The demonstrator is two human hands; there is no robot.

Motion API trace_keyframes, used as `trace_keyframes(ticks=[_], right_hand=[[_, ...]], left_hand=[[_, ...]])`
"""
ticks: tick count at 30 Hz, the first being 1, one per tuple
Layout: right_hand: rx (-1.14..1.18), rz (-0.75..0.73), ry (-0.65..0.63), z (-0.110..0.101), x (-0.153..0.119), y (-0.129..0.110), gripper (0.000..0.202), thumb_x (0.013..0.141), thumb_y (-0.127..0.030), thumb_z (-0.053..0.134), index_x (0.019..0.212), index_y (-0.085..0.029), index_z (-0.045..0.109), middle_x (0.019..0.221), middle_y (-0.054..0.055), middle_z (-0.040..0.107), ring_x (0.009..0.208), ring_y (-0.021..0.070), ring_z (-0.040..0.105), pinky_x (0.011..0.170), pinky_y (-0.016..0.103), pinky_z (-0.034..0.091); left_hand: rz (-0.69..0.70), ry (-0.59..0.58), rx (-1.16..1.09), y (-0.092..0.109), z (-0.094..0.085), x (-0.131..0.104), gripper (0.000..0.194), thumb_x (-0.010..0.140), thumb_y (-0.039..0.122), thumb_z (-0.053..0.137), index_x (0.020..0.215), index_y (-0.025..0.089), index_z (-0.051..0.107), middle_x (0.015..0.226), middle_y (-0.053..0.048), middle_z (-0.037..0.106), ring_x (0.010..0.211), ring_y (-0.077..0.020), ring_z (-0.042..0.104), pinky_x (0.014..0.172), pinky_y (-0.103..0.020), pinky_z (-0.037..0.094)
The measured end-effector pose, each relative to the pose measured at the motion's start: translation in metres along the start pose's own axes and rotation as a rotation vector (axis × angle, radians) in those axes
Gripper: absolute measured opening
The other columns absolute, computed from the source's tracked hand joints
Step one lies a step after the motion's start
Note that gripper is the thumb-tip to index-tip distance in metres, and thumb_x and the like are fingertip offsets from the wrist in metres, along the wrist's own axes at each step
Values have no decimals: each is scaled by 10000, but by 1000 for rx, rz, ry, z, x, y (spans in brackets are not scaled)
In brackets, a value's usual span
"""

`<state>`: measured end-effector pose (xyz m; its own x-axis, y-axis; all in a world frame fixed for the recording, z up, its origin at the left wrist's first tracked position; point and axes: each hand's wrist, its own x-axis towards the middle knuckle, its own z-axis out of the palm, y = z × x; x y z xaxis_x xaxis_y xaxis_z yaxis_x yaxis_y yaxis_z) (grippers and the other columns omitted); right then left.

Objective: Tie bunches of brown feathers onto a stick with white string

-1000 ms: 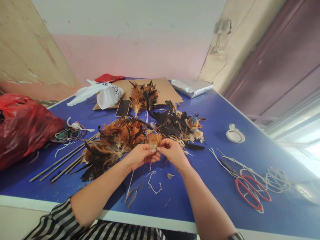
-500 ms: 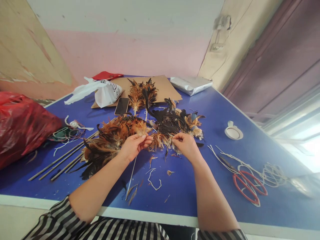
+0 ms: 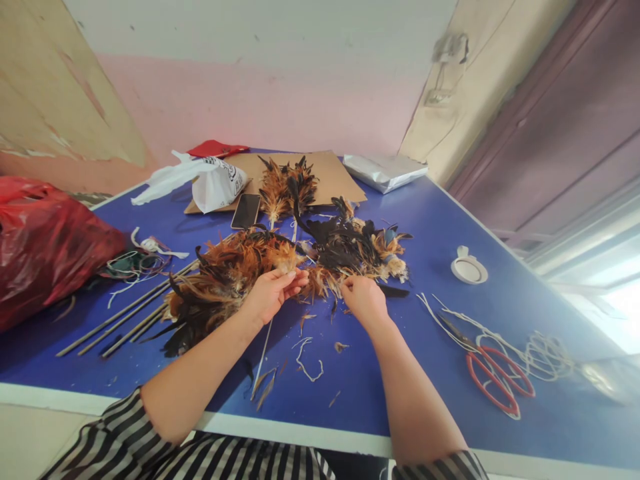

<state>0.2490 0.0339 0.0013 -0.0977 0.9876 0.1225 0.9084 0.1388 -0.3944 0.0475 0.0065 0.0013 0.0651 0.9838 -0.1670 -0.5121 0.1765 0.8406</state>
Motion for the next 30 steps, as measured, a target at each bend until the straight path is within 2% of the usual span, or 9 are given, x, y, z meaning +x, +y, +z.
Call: trace_keyframes(ticks=[5,9,12,17,19,22,24,27,30], right_hand=[[-144,61,-103,4,1,-3,238,700,-409,542,663,-211,670,674,78,645,662,199,583,545,261,342],[-213,52,-110,10,-1,-9,163,703,-287,530,667,-203,664,714,99,648,678,211,593,575,279,366],[-160,74,-103,8,0,-7,165,683,-233,512,632,-193,663,666,91,643,646,200,588,558,269,367],[281,9,-122,-7,5,8,179,648,-284,540,590,-152,645,496,9,561,500,122,500,491,225,347],[499,56,-140,-14,6,14,211,641,-338,572,636,-138,641,455,-20,506,425,88,417,431,213,307],[873,138,-214,-21,7,20,254,625,-388,628,670,-141,591,399,-74,362,358,46,273,368,193,209],[1121,132,-254,-24,7,20,257,633,-386,647,654,-157,534,405,-100,282,353,33,211,358,186,167],[1339,91,-252,-25,6,16,256,644,-358,663,637,-168,492,431,-105,251,361,25,172,355,183,159],[1437,63,-234,-19,4,6,241,653,-341,667,634,-163,506,438,-94,276,370,26,194,358,180,176]], left_hand=[[-10,-21,7,-3,2,0,150,703,190,636,820,97,652,969,-123,657,801,-148,634,683,-224,478],[-19,-57,36,-8,3,0,168,707,193,637,835,86,655,993,-138,648,824,-156,630,713,-234,482],[-59,-59,29,-12,4,3,161,709,172,635,841,82,656,991,-140,648,830,-156,629,715,-229,488],[-185,-79,-70,-19,13,16,99,734,107,596,813,73,645,948,-136,654,818,-152,635,718,-230,502],[-254,-72,-117,-21,18,25,76,740,81,580,797,68,629,907,-134,657,791,-156,641,716,-253,509],[-336,5,-166,-24,23,38,46,749,52,556,773,63,592,814,-128,658,737,-154,646,710,-280,515],[-354,42,-169,-23,25,42,52,767,47,527,768,65,575,773,-118,655,713,-145,646,696,-271,519],[-339,44,-174,-16,29,32,67,782,57,510,780,69,576,778,-104,655,706,-131,646,666,-230,521],[-307,-47,-189,-7,34,12,92,768,79,542,841,69,597,849,-113,660,721,-137,649,588,-184,516]])
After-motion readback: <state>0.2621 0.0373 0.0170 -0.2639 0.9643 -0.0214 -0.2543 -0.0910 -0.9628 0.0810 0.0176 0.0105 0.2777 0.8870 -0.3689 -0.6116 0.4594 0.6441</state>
